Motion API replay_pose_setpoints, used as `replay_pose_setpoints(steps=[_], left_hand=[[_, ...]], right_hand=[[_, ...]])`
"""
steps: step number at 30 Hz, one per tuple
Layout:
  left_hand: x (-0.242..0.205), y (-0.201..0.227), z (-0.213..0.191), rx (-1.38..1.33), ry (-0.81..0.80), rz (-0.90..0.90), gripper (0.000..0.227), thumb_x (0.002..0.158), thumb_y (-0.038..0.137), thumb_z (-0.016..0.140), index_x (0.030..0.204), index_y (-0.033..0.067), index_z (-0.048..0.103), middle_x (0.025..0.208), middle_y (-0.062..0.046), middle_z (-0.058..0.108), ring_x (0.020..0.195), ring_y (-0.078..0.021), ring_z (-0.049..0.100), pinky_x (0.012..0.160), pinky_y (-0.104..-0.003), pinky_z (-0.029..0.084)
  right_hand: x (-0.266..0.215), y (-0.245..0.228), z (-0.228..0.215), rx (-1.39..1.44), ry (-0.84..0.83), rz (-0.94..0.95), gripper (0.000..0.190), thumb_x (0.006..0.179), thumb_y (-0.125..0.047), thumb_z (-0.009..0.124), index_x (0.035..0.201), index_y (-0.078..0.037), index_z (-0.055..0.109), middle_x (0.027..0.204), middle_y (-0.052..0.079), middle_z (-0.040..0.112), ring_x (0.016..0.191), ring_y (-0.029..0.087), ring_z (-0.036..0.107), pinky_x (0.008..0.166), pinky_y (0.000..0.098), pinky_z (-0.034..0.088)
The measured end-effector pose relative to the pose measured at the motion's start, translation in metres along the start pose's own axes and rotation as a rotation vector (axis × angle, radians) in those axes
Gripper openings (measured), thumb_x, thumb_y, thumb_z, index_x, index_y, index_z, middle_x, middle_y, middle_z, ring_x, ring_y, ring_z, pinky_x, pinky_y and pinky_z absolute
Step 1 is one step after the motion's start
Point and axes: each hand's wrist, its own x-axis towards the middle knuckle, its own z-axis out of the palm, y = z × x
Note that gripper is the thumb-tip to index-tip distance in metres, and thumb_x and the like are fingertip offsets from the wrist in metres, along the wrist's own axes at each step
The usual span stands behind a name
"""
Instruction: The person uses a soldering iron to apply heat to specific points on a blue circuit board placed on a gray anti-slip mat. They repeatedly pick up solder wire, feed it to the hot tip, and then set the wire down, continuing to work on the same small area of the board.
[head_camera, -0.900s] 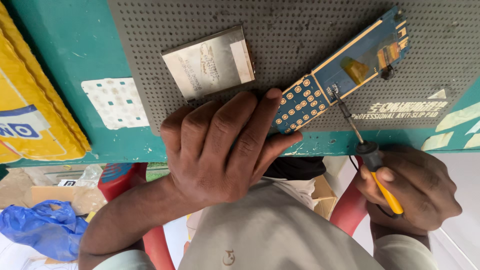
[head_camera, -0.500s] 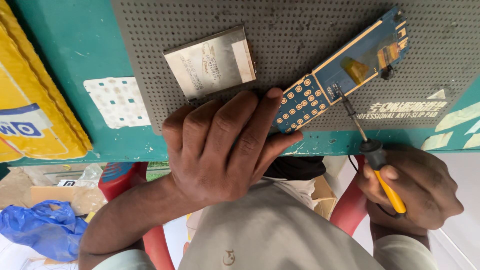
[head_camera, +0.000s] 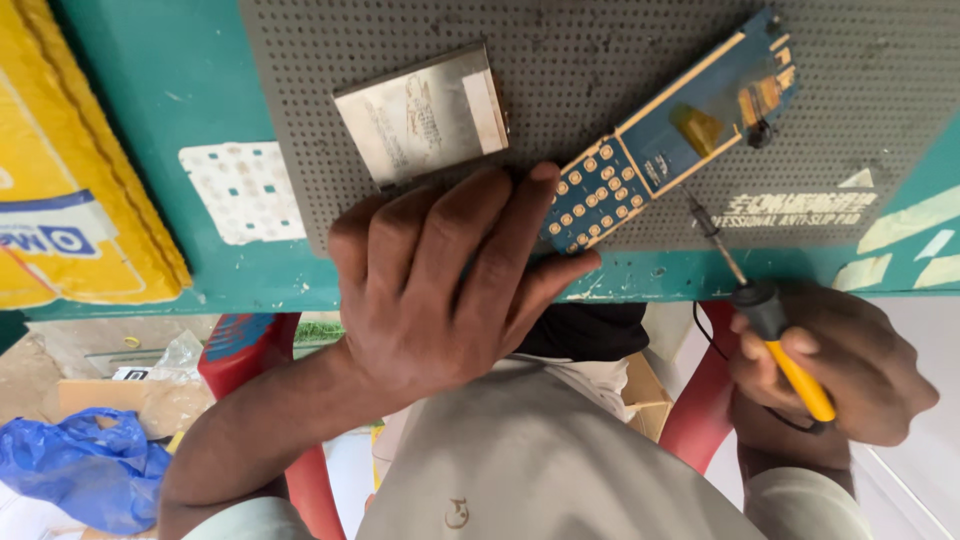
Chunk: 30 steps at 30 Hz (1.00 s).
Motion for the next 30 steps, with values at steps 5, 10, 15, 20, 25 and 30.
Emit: replay_pose_setpoints(steps=[5,10,15,20,25,30], left_hand=[[-0.005,0.003,0.002,-0.045,0.019,-0.035,0.054,0.102,0.051,0.078,0.126,0.0032,0.071,0.114,-0.009,0.064,0.092,-0.0249,0.057,0.078,-0.041,0.039],[-0.011,0.005,0.005,-0.052,0.023,-0.034,0.057,0.101,0.051,0.08,0.131,0.0041,0.068,0.119,-0.009,0.061,0.098,-0.0282,0.055,0.083,-0.044,0.038],[-0.015,0.004,0.006,-0.07,0.043,-0.033,0.058,0.101,0.049,0.082,0.134,0.0043,0.066,0.123,-0.008,0.059,0.105,-0.0292,0.055,0.086,-0.045,0.038],[-0.014,0.003,0.007,-0.078,0.057,-0.021,0.059,0.101,0.05,0.083,0.133,0.0031,0.066,0.124,-0.009,0.059,0.105,-0.029,0.054,0.087,-0.044,0.038],[-0.014,0.004,0.008,-0.075,0.058,-0.024,0.057,0.101,0.049,0.083,0.132,0.0029,0.067,0.122,-0.009,0.059,0.104,-0.0287,0.054,0.087,-0.044,0.038],[-0.015,0.004,0.009,-0.073,0.056,-0.024,0.056,0.105,0.048,0.08,0.134,0.0021,0.065,0.13,-0.007,0.059,0.11,-0.0277,0.052,0.093,-0.044,0.036]], right_hand=[[-0.019,0.013,0.004,0.001,0.243,-0.027,0.015,0.102,-0.008,0.069,0.11,-0.002,0.058,0.096,0.014,0.066,0.071,0.025,0.072,0.064,0.0343,0.061],[-0.049,0.058,-0.022,-0.048,0.489,0.12,0.007,0.108,-0.006,0.062,0.111,0.0,0.06,0.098,0.015,0.067,0.071,0.023,0.069,0.064,0.0322,0.059],[-0.06,0.116,-0.058,-0.037,0.447,0.265,0.011,0.115,-0.005,0.054,0.112,0.002,0.062,0.099,0.016,0.068,0.072,0.022,0.067,0.063,0.0302,0.056],[-0.045,0.152,-0.065,-0.098,0.288,0.295,0.021,0.121,-0.004,0.046,0.113,0.004,0.064,0.101,0.016,0.07,0.072,0.02,0.065,0.063,0.0281,0.054],[-0.038,0.145,-0.058,0.05,0.39,0.276,0.021,0.123,-0.003,0.048,0.111,0.006,0.064,0.107,0.02,0.07,0.067,0.021,0.062,0.056,0.0274,0.049],[-0.053,0.158,-0.076,0.465,0.565,0.424,0.018,0.115,-0.005,0.054,0.11,0.007,0.066,0.102,0.018,0.068,0.059,0.02,0.058,0.052,0.026,0.045]])
